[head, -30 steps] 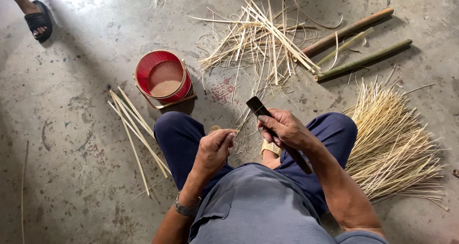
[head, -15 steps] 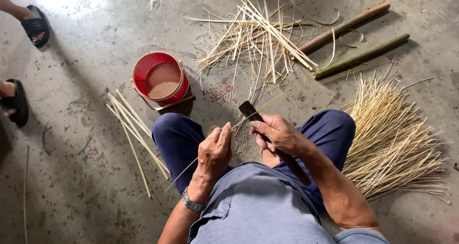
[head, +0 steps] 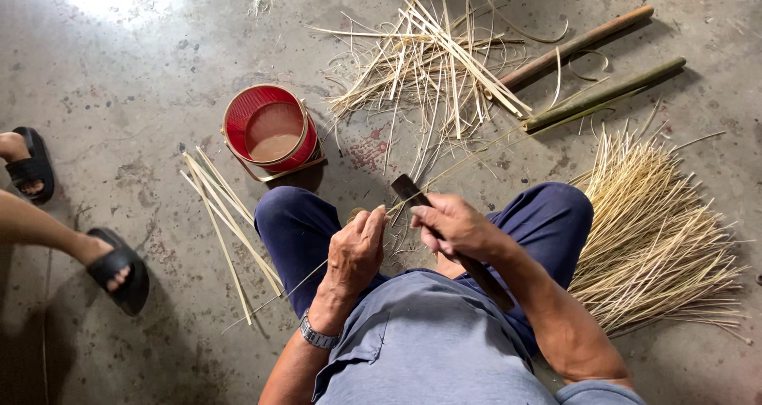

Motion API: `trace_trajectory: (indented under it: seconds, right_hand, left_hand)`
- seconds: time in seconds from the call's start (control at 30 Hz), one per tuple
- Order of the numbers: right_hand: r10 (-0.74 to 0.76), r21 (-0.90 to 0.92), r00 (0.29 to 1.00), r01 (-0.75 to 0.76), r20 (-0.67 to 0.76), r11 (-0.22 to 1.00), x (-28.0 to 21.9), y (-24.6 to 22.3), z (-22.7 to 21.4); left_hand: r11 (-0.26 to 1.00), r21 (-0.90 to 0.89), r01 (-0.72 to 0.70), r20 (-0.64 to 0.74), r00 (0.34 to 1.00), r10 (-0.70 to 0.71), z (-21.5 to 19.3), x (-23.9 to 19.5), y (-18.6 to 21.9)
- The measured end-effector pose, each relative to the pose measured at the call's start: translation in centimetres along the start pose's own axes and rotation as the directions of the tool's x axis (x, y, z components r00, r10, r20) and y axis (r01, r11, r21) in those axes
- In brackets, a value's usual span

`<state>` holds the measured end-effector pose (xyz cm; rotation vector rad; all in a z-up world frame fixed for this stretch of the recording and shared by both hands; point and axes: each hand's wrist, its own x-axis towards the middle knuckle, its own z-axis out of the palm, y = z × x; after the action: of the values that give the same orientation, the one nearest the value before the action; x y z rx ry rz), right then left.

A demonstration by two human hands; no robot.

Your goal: The person sits on the floor and uses a knife to split long bamboo strips into thinner strands. They repeatedly hold a strip, draw the knife along its length to separate it, and place the finished strands aside. A red bucket and piles of bamboo material are visible nearby.

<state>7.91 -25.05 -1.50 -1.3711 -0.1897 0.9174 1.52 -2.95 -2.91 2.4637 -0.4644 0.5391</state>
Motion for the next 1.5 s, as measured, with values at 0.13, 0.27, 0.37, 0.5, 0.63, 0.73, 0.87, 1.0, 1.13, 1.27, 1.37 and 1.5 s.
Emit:
trace_trajectory:
  seconds: [0.13,0.27,0.37,0.5,0.63,0.73,0.87,1.0,1.13,1.27,1.37,1.5]
  right_hand:
    - [0.008,-0.088,1.0,-0.007,0.008,0.996,0.6,0.1,0.5]
    - [0.081,0.029,0.996,-0.08,-0.044,0.996,0.2,-0.1,-0.1]
    - [0.076,0.029,0.995,-0.074,-0.058,0.997,0.1,-0.1,-0.7]
    - [0.042,0.061,0.999,-0.041,-0.026,0.997,0.3,0.4,-0.5]
    - [-0.027,0.215,0.995,0.005,0.098,0.977,0.6,0.7,0.0]
    - [-0.065,-0.043,0.997,0.067,0.049,0.997,1.1,1.0,1.1]
    - [-0.043,0.048,0.994,0.039,0.096,0.998,1.0,1.1,1.6]
    - [-0.055,-0.001,0.997,0.055,0.059,0.999,1.2,0.7,1.6]
    - [-0.066,0.022,0.998,0.065,0.023,0.998,1.5,0.7,1.8]
    - [-0.102,0.056,0.995,0.103,-0.017,0.993,1.7,0.1,0.6]
    - [-0.099,0.03,0.995,0.099,-0.023,0.995,1.7,0.3,-0.1]
    - [-0.074,-0.037,0.997,0.074,-0.019,0.997,1.7,0.7,0.3]
  left_hand:
    - [0.998,-0.037,0.047,0.019,0.999,-0.047,0.0,1.1,1.0]
    - [0.988,-0.08,0.128,0.026,0.992,-0.127,-1.8,0.8,1.3]
    - [0.989,-0.121,0.09,0.014,0.996,-0.089,-3.7,-0.3,0.2]
    - [0.992,-0.115,0.049,-0.002,0.999,-0.049,-3.4,-1.5,-0.6]
    - [0.995,-0.091,-0.041,-0.069,0.997,0.034,-2.6,-1.8,-0.4]
    - [0.995,-0.074,-0.064,-0.087,0.995,0.057,-2.1,-1.5,-0.1]
    - [0.996,-0.031,-0.085,-0.126,0.989,0.08,-1.5,-1.0,0.4]
    - [0.992,0.045,-0.12,-0.098,0.988,0.123,-1.3,-0.1,0.8]
    - [0.999,0.017,-0.038,-0.043,0.998,0.039,-1.5,0.8,1.2]
    - [0.998,0.01,0.06,-0.011,0.998,-0.06,-2.8,-0.2,0.5]
    - [0.994,0.058,0.089,0.017,0.996,-0.09,-3.5,-1.3,-0.7]
    - [0.992,-0.054,0.114,0.004,0.993,-0.114,-3.0,-2.2,-1.1]
